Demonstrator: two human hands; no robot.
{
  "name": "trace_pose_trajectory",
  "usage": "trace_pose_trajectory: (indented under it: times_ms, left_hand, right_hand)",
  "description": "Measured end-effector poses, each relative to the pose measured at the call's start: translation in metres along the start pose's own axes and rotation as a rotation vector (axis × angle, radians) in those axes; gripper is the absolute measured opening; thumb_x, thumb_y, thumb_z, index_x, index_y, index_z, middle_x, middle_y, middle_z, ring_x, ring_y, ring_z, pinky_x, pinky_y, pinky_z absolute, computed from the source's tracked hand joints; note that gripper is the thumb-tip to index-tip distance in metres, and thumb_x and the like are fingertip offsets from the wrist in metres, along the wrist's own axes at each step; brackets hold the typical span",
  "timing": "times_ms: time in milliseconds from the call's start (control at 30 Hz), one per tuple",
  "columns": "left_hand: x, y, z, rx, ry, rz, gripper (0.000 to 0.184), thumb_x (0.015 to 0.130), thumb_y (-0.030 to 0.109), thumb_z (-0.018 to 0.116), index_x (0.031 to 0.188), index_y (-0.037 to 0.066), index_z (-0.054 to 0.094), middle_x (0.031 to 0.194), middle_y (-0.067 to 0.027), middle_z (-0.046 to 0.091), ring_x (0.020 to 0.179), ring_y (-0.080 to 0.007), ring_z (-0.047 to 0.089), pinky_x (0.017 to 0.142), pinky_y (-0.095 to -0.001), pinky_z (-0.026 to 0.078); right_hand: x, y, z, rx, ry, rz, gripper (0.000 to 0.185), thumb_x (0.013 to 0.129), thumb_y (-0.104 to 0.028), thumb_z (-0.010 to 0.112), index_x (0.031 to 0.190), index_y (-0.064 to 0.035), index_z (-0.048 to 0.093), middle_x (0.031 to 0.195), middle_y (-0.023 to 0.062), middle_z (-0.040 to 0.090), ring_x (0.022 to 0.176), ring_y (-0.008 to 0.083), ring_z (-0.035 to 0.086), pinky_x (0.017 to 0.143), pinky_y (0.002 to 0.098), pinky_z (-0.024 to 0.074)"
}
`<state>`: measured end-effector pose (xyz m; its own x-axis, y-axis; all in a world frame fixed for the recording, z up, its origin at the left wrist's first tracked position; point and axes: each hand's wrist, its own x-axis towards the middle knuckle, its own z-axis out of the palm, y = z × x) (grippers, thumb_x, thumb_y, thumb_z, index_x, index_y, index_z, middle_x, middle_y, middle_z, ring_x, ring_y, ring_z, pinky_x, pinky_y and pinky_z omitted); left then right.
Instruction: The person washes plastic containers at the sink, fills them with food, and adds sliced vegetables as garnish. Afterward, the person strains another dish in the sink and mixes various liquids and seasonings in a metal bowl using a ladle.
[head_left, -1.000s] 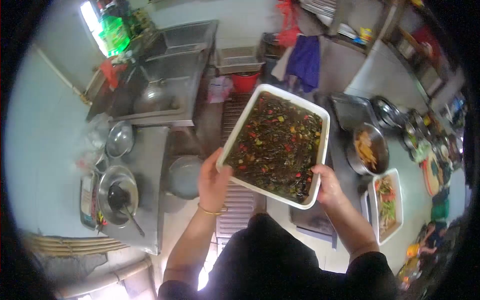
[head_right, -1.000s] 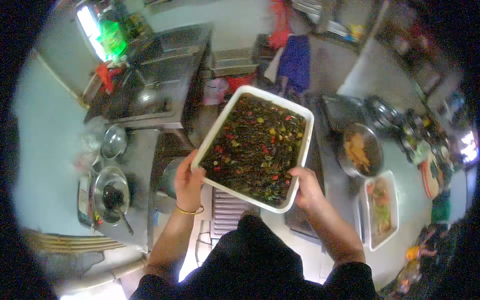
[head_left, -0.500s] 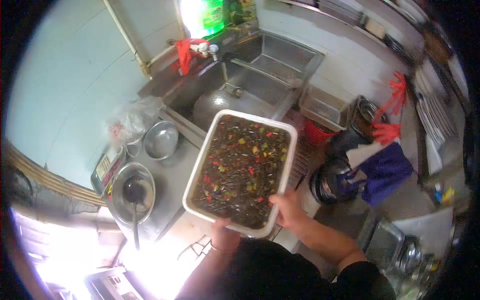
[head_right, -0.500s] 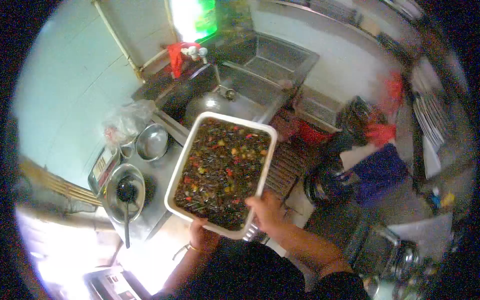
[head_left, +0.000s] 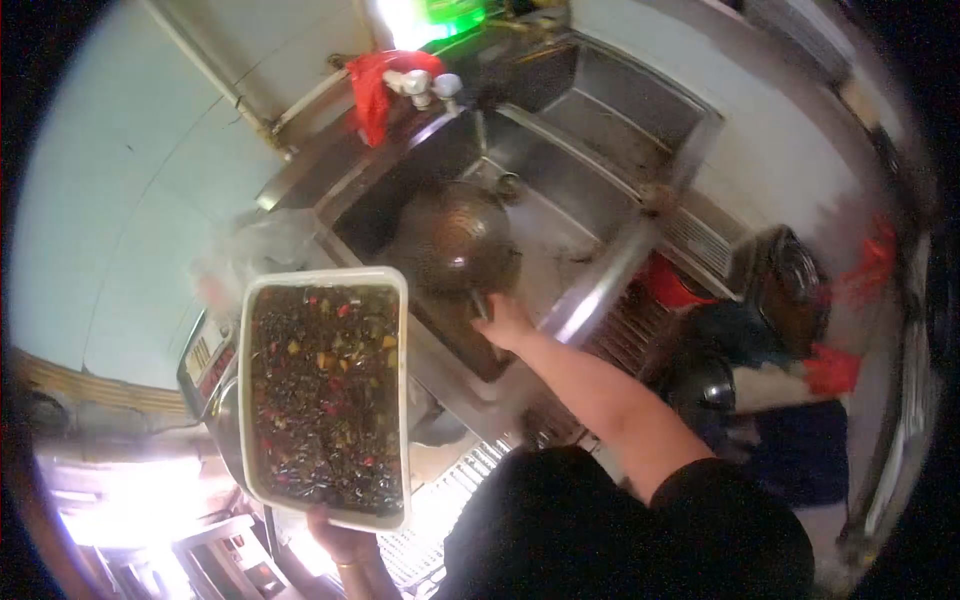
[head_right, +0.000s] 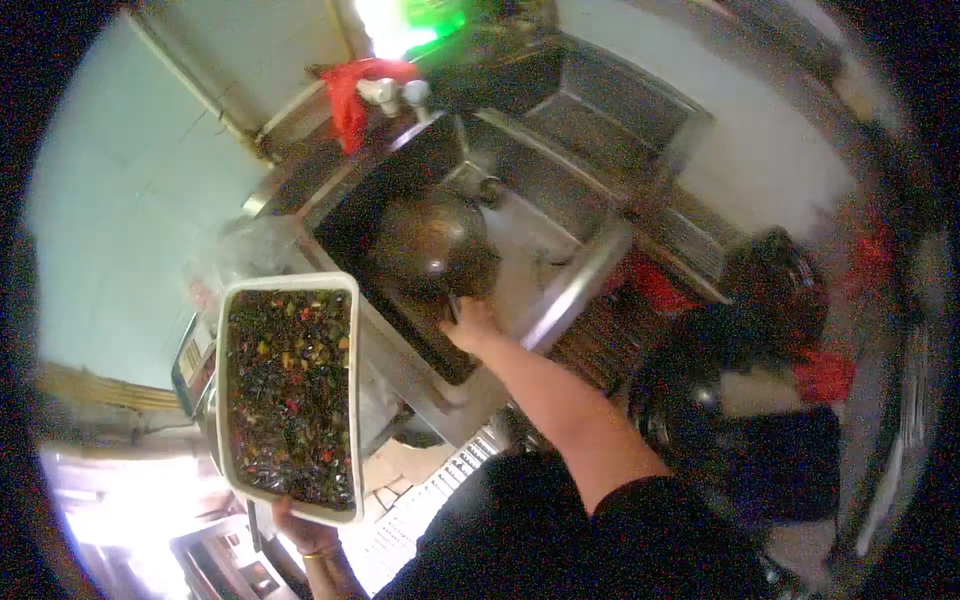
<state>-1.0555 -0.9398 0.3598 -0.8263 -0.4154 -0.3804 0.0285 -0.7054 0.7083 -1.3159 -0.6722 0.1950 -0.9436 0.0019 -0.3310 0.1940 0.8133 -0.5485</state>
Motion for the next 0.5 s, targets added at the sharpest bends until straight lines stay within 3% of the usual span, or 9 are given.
trace_pose_trajectory:
  times_ms: [67,133,233,300,333,367,433,467,500]
  left_hand:
    - [0.001,0.005,0.005,0.030,0.047,0.032,0.076,0.064,0.027,0.061,0.133,0.003,0.042,0.119,-0.0188,0.055,0.107,-0.0374,0.055,0.093,-0.0533,0.048]
    - [0.005,-0.003,-0.024,-0.002,0.109,0.116,0.071,0.064,0.023,0.059,0.130,0.003,0.046,0.119,-0.0181,0.055,0.106,-0.0377,0.056,0.093,-0.0536,0.048]
    - [0.003,-0.016,0.009,-0.039,0.355,0.188,0.061,0.066,0.017,0.053,0.124,0.001,0.049,0.115,-0.0170,0.057,0.103,-0.0358,0.059,0.092,-0.0530,0.050]
    - [0.001,-0.031,0.016,-0.084,0.354,0.198,0.059,0.065,0.015,0.050,0.123,0.001,0.048,0.112,-0.0167,0.058,0.103,-0.0346,0.060,0.092,-0.0505,0.051]
    - [0.002,-0.038,0.020,-0.139,0.361,0.208,0.059,0.065,0.014,0.049,0.123,0.002,0.047,0.111,-0.0166,0.058,0.103,-0.0341,0.060,0.091,-0.0486,0.052]
    - [0.003,-0.048,0.023,-0.160,0.396,0.205,0.059,0.065,0.015,0.049,0.123,0.001,0.047,0.111,-0.0165,0.058,0.103,-0.0344,0.060,0.092,-0.0484,0.051]
    - [0.007,-0.067,0.044,-0.177,0.394,0.212,0.064,0.065,0.015,0.052,0.126,0.001,0.044,0.114,-0.0171,0.057,0.106,-0.0358,0.058,0.095,-0.0492,0.049]
    - [0.011,-0.076,0.062,-0.193,0.401,0.216,0.060,0.066,0.018,0.053,0.123,0.001,0.047,0.110,-0.0158,0.058,0.101,-0.0344,0.059,0.090,-0.0478,0.051]
    - [0.014,-0.085,0.083,-0.208,0.406,0.218,0.056,0.067,0.020,0.055,0.120,0.001,0.049,0.106,-0.0146,0.060,0.095,-0.0331,0.061,0.085,-0.0465,0.054]
  right_hand:
    - [0.041,0.006,0.029,-0.222,-0.150,0.036,0.077,0.078,-0.046,0.071,0.134,-0.0001,0.043,0.123,0.0243,0.054,0.113,0.0386,0.054,0.096,0.0456,0.0438]
    - [0.076,0.034,0.064,-0.015,-0.245,0.131,0.076,0.075,-0.039,0.074,0.134,-0.0019,0.045,0.135,0.0259,0.046,0.127,0.0374,0.045,0.106,0.0425,0.0382]
    - [0.119,0.072,0.130,0.255,-0.264,0.200,0.059,0.078,-0.035,0.072,0.123,-0.0025,0.052,0.119,0.0196,0.055,0.111,0.0324,0.053,0.094,0.0417,0.0431]
    - [0.135,0.096,0.172,0.534,-0.243,0.190,0.048,0.079,-0.033,0.071,0.115,-0.0029,0.057,0.108,0.0154,0.061,0.100,0.0290,0.058,0.086,0.0412,0.0463]
    - [0.138,0.102,0.172,0.668,-0.320,0.225,0.043,0.080,-0.031,0.071,0.111,-0.0031,0.060,0.103,0.0133,0.064,0.095,0.0274,0.061,0.082,0.0409,0.0479]
    - [0.136,0.092,0.145,0.848,-0.534,0.409,0.037,0.082,-0.030,0.068,0.108,-0.0039,0.062,0.098,0.0121,0.065,0.090,0.0265,0.062,0.078,0.0405,0.0485]
    - [0.145,0.082,0.101,0.910,-0.653,0.473,0.030,0.079,-0.027,0.068,0.096,-0.0035,0.062,0.089,0.0128,0.065,0.088,0.0268,0.061,0.078,0.0427,0.0485]
    - [0.155,0.072,0.068,0.939,-0.705,0.495,0.027,0.077,-0.025,0.068,0.091,-0.0032,0.062,0.085,0.0132,0.065,0.087,0.0269,0.061,0.077,0.0439,0.0484]
    - [0.155,0.055,0.011,0.796,-0.828,0.502,0.014,0.077,-0.018,0.064,0.076,-0.0051,0.060,0.067,0.0086,0.060,0.065,0.0231,0.060,0.059,0.0382,0.0489]
